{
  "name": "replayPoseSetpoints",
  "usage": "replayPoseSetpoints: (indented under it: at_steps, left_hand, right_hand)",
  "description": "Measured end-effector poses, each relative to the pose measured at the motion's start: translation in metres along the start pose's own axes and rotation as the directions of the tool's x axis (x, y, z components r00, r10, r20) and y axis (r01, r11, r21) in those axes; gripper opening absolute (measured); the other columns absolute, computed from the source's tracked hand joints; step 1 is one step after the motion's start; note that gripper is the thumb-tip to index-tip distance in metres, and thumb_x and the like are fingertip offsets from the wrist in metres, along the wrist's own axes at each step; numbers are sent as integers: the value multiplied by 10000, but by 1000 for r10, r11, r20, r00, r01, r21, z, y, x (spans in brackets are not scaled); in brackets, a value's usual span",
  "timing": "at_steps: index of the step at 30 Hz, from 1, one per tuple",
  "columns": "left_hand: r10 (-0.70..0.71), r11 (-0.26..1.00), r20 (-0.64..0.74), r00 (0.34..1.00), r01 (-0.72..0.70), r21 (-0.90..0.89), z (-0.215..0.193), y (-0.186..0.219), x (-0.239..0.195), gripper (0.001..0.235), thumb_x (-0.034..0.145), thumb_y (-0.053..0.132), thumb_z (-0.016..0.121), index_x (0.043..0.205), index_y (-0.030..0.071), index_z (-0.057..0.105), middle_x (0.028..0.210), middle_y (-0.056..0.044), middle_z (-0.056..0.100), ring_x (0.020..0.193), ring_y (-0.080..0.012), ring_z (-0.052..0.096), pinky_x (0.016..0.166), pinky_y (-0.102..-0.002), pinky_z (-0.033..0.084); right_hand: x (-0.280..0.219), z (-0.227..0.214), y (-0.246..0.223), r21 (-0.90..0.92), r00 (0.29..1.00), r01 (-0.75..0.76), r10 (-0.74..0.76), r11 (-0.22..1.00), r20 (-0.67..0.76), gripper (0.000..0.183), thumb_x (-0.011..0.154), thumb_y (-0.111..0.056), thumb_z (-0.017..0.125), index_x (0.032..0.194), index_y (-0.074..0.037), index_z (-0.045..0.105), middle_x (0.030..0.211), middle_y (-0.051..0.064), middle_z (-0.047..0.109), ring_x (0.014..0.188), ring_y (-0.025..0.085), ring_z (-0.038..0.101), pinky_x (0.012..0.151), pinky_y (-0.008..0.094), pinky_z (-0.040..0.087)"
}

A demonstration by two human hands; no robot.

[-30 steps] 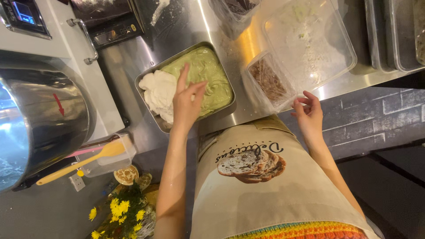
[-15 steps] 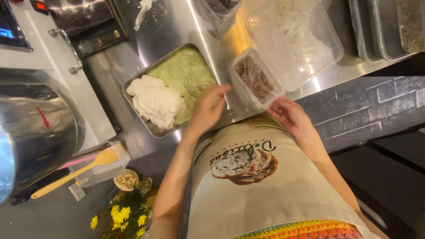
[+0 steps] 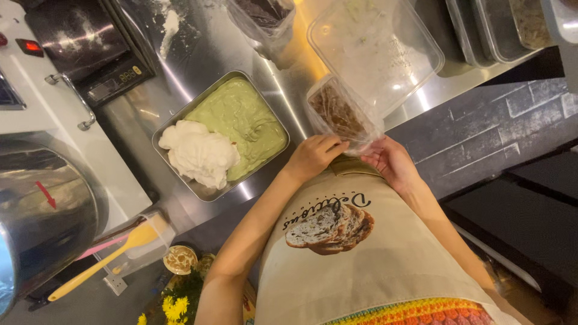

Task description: The person retrieves a plastic bag of crumbled brown topping from a refrigerator and adds it to a metal tray containing a green base and a white cream. They then add a dark crumbly ingredient from another bag and mix the contents with a yellow spatula.

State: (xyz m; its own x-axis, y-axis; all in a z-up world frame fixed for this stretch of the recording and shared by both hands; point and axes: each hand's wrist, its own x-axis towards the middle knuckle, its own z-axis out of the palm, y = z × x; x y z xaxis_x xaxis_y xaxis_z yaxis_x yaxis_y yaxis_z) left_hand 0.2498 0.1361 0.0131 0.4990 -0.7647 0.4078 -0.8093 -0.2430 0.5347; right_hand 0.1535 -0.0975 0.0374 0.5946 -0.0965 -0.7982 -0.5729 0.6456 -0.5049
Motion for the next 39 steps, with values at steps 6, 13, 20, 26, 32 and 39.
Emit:
replayPoseSetpoints:
  at_steps: [6,13,20,26,32,39]
  left_hand:
    - [-224,925,110,968,247,-290,-6,6,-7,111,958,183,736,1060,143,751,1071,-24,695,928,-169,688,818,-304,585]
    - [-457,816,-55,888,394,-424,-27,1,30,103,962,193,698,1015,106,712,1043,-33,720,1049,-258,638,1034,-405,440]
    - [-392,905,88,916,401,-143,-24,-23,99,109,948,200,616,957,121,691,948,-72,730,961,-294,682,896,-446,490]
    - [-690,711,-202,695,598,-370,-6,-87,122,174,1007,243,558,993,104,661,911,-93,717,880,-279,706,779,-403,546]
    - [-845,535,-179,504,799,-275,-63,-114,92,505,937,249,665,1394,104,505,1311,-117,545,831,-242,703,748,-361,567]
    - [-365,927,-71,928,355,-122,-36,0,51,253,945,95,700,1195,133,711,1197,-36,662,1067,-274,700,894,-406,585]
  right_hand:
    - [-21,16,-14,-105,1000,8,-9,994,-7,192,1028,-95,530,1200,-43,595,1127,69,715,1055,168,680,952,323,543]
    - [-27,29,-14,-209,989,151,-149,966,24,238,991,-70,592,1215,-33,520,1193,124,714,1091,160,669,976,324,541]
    - [5,30,-5,-569,958,221,-286,792,-26,419,957,-39,679,1312,-70,457,932,55,691,875,186,724,730,289,619]
    - [17,23,8,-443,929,331,-369,833,0,374,929,6,659,1259,7,483,960,110,647,891,197,765,737,304,628]
    - [9,39,1,-734,777,543,-576,409,253,860,831,-140,870,1499,-4,345,1383,205,457,1212,268,560,763,307,647]
    - [16,59,-3,-784,650,616,-613,80,448,1118,729,-244,946,1582,9,270,1465,243,474,1384,363,508,1093,465,475]
